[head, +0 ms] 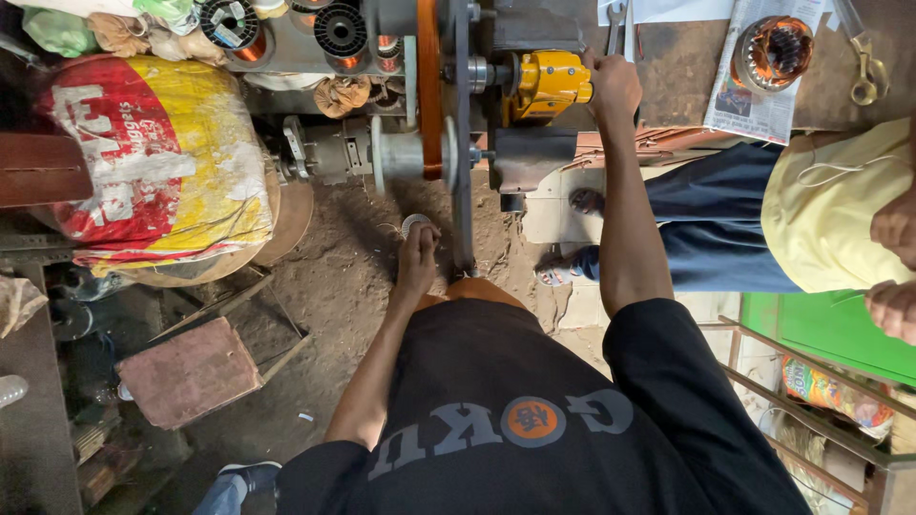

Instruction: The person operates a wire-winding machine, placing a metal core onto the spindle and using a wrench to tighten it. They then manually rotate the spindle to wind copper wire around the core while another person works nearby.

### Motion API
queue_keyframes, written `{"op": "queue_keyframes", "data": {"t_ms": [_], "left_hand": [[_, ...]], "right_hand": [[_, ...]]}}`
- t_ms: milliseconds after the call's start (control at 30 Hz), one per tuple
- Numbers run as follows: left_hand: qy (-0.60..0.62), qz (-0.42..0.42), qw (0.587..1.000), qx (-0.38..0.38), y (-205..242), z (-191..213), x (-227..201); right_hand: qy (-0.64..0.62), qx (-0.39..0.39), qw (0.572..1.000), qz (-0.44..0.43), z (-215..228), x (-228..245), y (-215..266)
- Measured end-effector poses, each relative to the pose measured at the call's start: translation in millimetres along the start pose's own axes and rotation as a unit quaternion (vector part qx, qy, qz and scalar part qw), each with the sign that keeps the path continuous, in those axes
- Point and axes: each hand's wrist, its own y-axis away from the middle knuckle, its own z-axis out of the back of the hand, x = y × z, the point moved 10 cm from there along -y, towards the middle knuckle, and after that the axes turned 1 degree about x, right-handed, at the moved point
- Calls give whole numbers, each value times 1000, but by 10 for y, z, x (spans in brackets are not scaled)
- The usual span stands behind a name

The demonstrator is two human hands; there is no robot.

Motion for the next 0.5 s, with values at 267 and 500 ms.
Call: {"op": "queue_keyframes", "data": {"t_ms": [267,500], "left_hand": [[31,-27,998,-39,153,89,-211],[-10,-28,999,-20,255,83,-308]], "right_hand": [[28,7,1000,11,-168,-171,-12],[49,14,998,46,-141,-97,87]]}}
